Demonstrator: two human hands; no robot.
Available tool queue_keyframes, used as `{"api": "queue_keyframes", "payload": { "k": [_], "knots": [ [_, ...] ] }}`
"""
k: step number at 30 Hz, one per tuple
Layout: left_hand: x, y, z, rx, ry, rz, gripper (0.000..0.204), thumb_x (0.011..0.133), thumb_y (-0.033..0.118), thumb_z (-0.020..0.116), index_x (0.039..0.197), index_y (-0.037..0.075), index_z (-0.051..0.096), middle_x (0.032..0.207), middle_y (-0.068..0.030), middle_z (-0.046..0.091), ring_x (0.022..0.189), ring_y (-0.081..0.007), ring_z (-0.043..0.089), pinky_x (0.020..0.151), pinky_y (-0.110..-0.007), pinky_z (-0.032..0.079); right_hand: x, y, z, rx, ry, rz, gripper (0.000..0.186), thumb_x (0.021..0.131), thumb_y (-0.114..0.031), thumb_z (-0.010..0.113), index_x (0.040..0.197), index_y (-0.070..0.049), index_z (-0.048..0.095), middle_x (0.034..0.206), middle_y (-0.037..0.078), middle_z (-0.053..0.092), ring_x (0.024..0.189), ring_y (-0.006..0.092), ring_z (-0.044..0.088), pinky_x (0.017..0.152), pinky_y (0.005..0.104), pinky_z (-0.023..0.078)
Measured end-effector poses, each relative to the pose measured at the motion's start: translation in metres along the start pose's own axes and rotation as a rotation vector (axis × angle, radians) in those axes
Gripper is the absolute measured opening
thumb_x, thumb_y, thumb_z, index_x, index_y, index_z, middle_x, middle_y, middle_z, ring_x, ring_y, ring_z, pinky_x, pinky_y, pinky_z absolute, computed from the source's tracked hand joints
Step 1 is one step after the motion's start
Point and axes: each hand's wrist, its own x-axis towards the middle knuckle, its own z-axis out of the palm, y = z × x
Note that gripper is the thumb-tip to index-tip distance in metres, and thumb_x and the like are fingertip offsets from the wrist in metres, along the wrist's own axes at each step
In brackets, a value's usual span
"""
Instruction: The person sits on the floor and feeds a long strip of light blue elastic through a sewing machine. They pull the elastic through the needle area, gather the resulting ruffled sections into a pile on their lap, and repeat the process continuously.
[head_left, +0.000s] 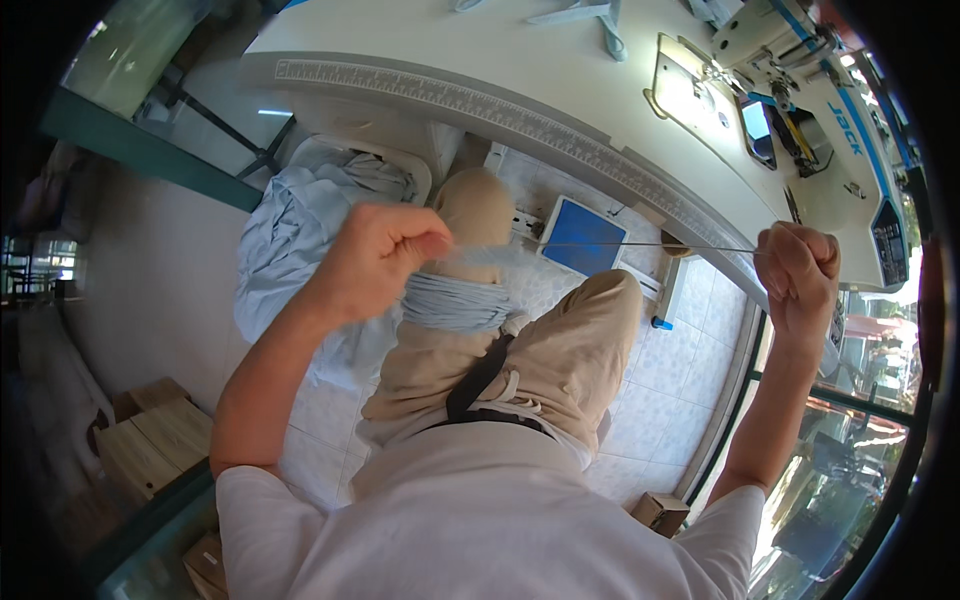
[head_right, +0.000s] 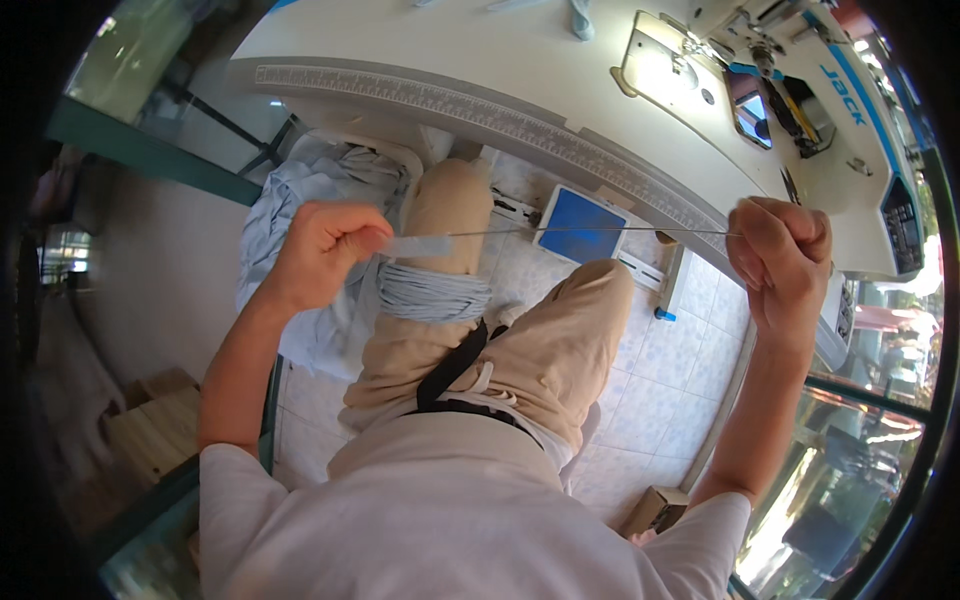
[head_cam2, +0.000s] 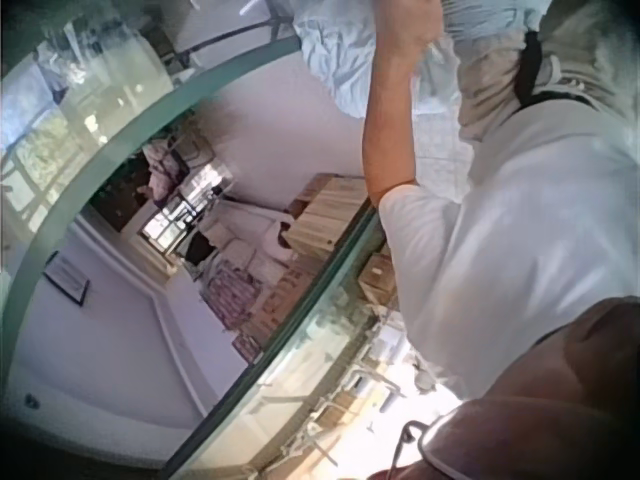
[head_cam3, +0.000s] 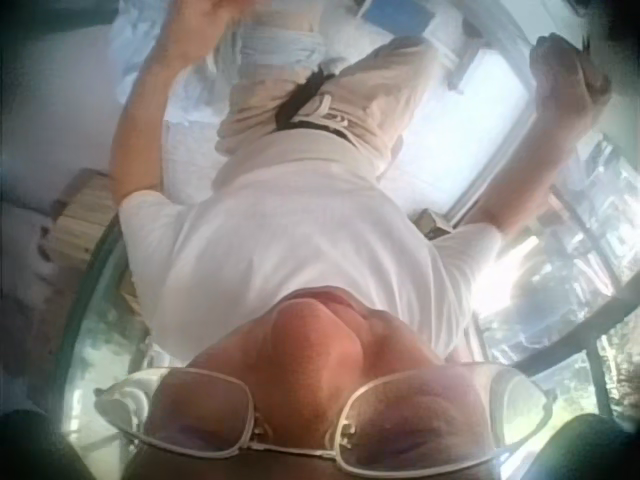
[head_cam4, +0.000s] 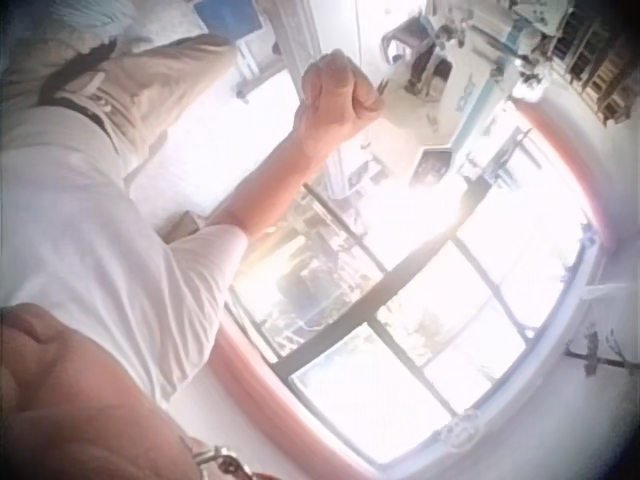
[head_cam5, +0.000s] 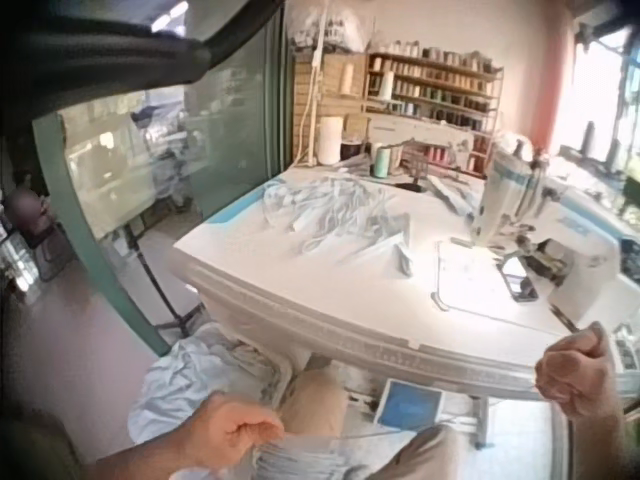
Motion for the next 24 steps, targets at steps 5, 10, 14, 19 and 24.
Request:
{"api": "queue_keyframes", "payload": {
  "k": [5, 10, 14, 19, 24],
  "knots": [
    [-0.016, -0.022, -0.034, 0.100, 0.074, 0.047, 0.006, 0.083, -0.001, 0.059, 0.079, -0.005, 0.058, 0.066, -0.0069, 0.055, 0.061, -0.0124, 0.050, 0.058, -0.026, 0.041, -0.008, 0.005, -0.039, 0.070, 0.138, 0.043, 0.036, 0.088, -0.005, 0.051, 0.055, -0.010, 0.037, 0.050, -0.003, 0.032, 0.044, 0.0048, 0.024, 0.040, 0.0213, 0.018],
    [-0.026, -0.042, -0.033, 0.046, 0.091, 0.003, 0.008, 0.085, 0.000, 0.057, 0.080, -0.006, 0.058, 0.070, -0.0053, 0.056, 0.063, -0.0119, 0.050, 0.060, -0.025, 0.042, 0.000, 0.015, -0.031, 0.090, 0.146, -0.003, 0.034, 0.088, -0.003, 0.050, 0.056, -0.007, 0.039, 0.050, -0.003, 0.032, 0.045, 0.0050, 0.024, 0.040, 0.0211, 0.019],
    [-0.032, -0.025, -0.028, -0.467, 0.012, -0.175, 0.012, 0.091, 0.003, 0.054, 0.088, -0.006, 0.062, 0.077, -0.0056, 0.061, 0.063, -0.0102, 0.055, 0.058, -0.023, 0.046, -0.017, 0.015, -0.012, -0.566, 0.311, -0.265, 0.016, 0.083, 0.001, 0.054, 0.067, 0.002, 0.055, 0.059, 0.003, 0.049, 0.051, 0.0102, 0.043, 0.047, 0.0232, 0.034],
    [-0.029, 0.048, 0.018, -0.867, -0.140, -0.075, 0.016, 0.095, 0.009, 0.052, 0.094, -0.003, 0.061, 0.076, -0.0056, 0.060, 0.065, -0.0091, 0.057, 0.058, -0.021, 0.046, -0.014, 0.003, 0.084, -0.839, -0.252, -0.931, 0.023, 0.059, 0.012, 0.060, 0.059, -0.005, 0.045, 0.060, 0.006, 0.051, 0.052, 0.0235, 0.054, 0.049, 0.0351, 0.047],
    [-0.024, 0.060, 0.028, -0.967, 0.060, -0.089, 0.034, 0.095, 0.030, 0.053, 0.084, -0.002, 0.053, 0.066, -0.0074, 0.053, 0.053, -0.0092, 0.040, 0.047, -0.025, 0.031, 0.003, 0.000, 0.067, -1.180, 0.288, -1.033, 0.029, 0.083, 0.010, 0.051, 0.060, -0.002, 0.037, 0.058, 0.011, 0.050, 0.047, 0.0266, 0.046, 0.040, 0.0329, 0.034]
  ]
}}
